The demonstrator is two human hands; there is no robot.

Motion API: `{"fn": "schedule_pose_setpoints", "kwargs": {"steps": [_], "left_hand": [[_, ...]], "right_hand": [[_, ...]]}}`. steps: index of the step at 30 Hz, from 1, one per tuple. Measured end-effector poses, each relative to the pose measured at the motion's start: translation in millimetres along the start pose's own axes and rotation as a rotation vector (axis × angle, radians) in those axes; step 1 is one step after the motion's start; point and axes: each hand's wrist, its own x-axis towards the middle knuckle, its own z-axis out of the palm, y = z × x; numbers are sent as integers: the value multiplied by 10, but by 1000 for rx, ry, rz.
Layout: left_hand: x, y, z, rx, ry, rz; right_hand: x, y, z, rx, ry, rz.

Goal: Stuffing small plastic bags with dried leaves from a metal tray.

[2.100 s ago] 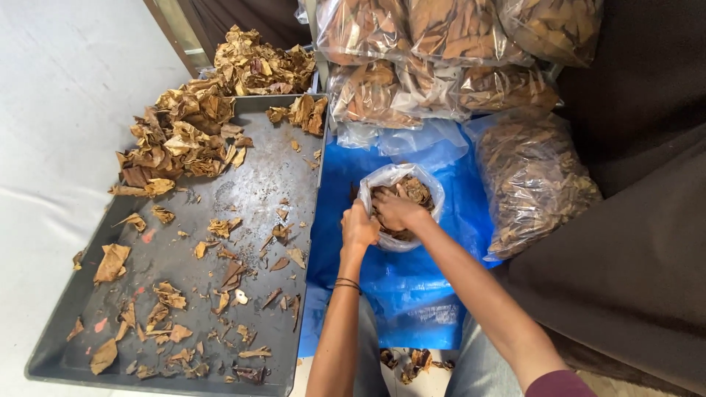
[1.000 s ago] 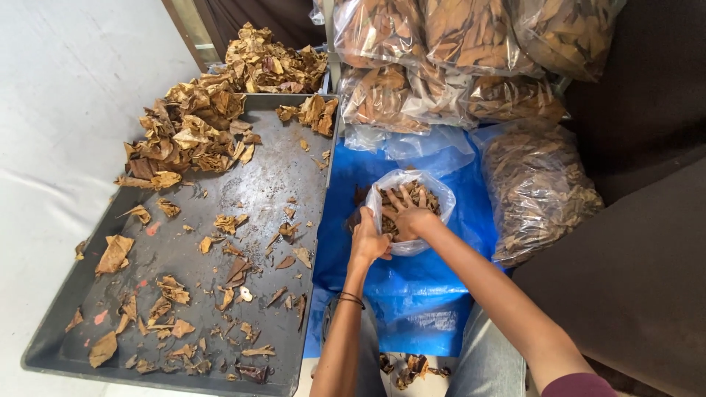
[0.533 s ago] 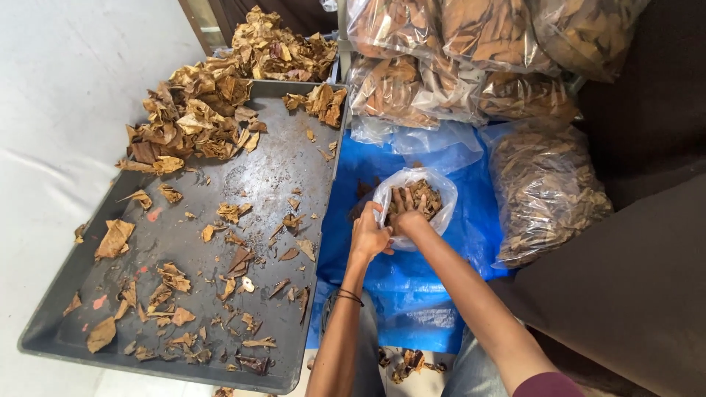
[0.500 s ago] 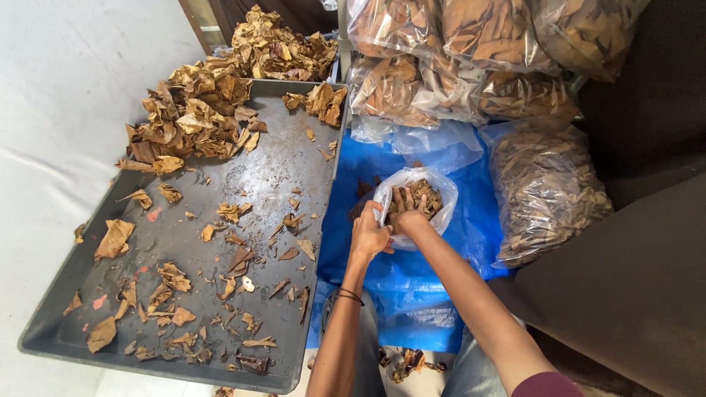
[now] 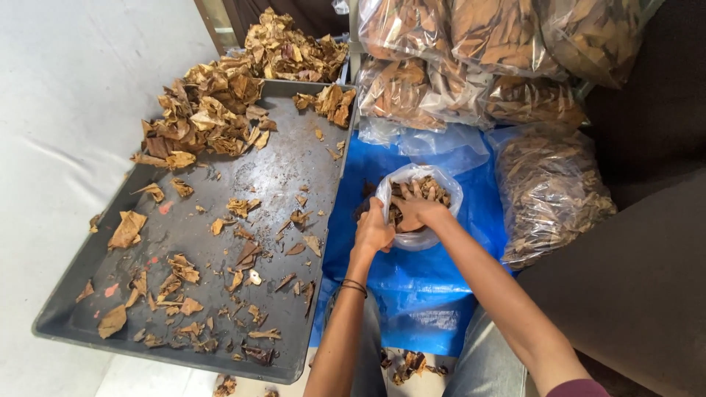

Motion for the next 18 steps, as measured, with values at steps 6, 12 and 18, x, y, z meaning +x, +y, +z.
{"fn": "schedule_pose_setpoints", "kwargs": {"steps": [6,12,18], "left_hand": [[-112,116,-78,86,22,-10],[197,-159,96,290,94,33],[-184,276,-109,355,169,86]], "right_hand": [[-139,158,-268,65,-17,-150],[-527,188,-640,255,47,-247],[-795,186,-951,331,192,-272]]}}
